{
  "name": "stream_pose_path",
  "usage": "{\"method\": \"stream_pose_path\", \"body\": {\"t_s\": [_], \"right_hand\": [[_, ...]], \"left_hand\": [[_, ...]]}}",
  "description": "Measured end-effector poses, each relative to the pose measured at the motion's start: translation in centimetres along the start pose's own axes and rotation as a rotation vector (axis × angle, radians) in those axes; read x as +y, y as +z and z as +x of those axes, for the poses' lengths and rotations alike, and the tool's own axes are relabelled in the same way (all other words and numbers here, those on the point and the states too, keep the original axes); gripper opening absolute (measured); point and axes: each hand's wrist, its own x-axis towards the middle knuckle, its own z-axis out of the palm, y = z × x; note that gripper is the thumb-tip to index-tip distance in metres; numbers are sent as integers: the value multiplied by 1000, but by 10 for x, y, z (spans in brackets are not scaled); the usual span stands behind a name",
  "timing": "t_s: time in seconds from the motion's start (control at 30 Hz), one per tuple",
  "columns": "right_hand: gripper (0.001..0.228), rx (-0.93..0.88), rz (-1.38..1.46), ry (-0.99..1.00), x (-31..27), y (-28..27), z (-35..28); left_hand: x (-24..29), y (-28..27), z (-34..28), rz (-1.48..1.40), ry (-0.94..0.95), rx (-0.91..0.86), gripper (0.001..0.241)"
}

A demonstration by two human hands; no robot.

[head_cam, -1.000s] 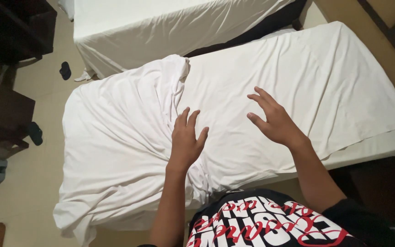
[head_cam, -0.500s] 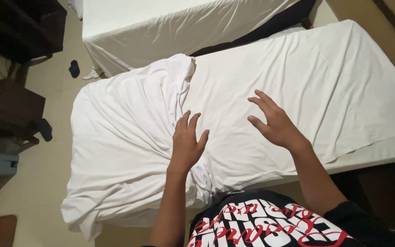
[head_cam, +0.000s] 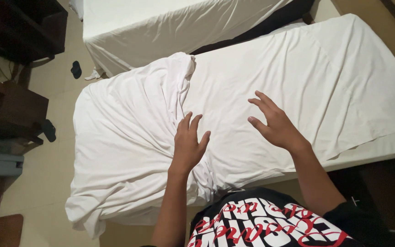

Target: The person smooths and tucks a white bedsheet onto a mattress, working along the edges and corners to secure the fabric. They repeatedly pull and adjust the sheet to remove wrinkles and ensure it is properly fitted.

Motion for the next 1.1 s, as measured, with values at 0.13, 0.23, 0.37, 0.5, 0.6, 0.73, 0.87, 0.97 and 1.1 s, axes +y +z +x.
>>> {"method": "stream_pose_path", "body": {"t_s": [0.13, 0.23, 0.37, 0.5, 0.6, 0.73, 0.87, 0.97, 1.1], "right_hand": [[50, 12, -17, 9, 5, -3, -5], [50, 37, -11, 1, 6, -6, -8], [50, 34, -6, 27, 5, -11, -12], [50, 22, -11, 57, 2, -13, -15], [50, 25, -15, 26, 5, -12, -16], [50, 20, -11, 16, 2, -11, -19], [50, 21, -6, -7, 4, -10, -20], [50, 21, -9, -17, 0, -8, -21], [51, -2, -1, -44, -9, 1, -17]], "left_hand": [[1, 3, 2, -7, 31, 5, 56], [5, 5, 4, -11, 28, -25, 57], [11, 8, 4, -26, 30, -30, 56], [15, 9, 3, -30, 29, -30, 56], [13, 11, 0, -33, 35, -31, 56], [13, 11, -4, -2, 21, -30, 56], [14, 12, -7, -16, 30, -19, 57], [14, 15, -12, -12, 26, -15, 57], [13, 14, -20, -8, 12, -13, 56]]}}
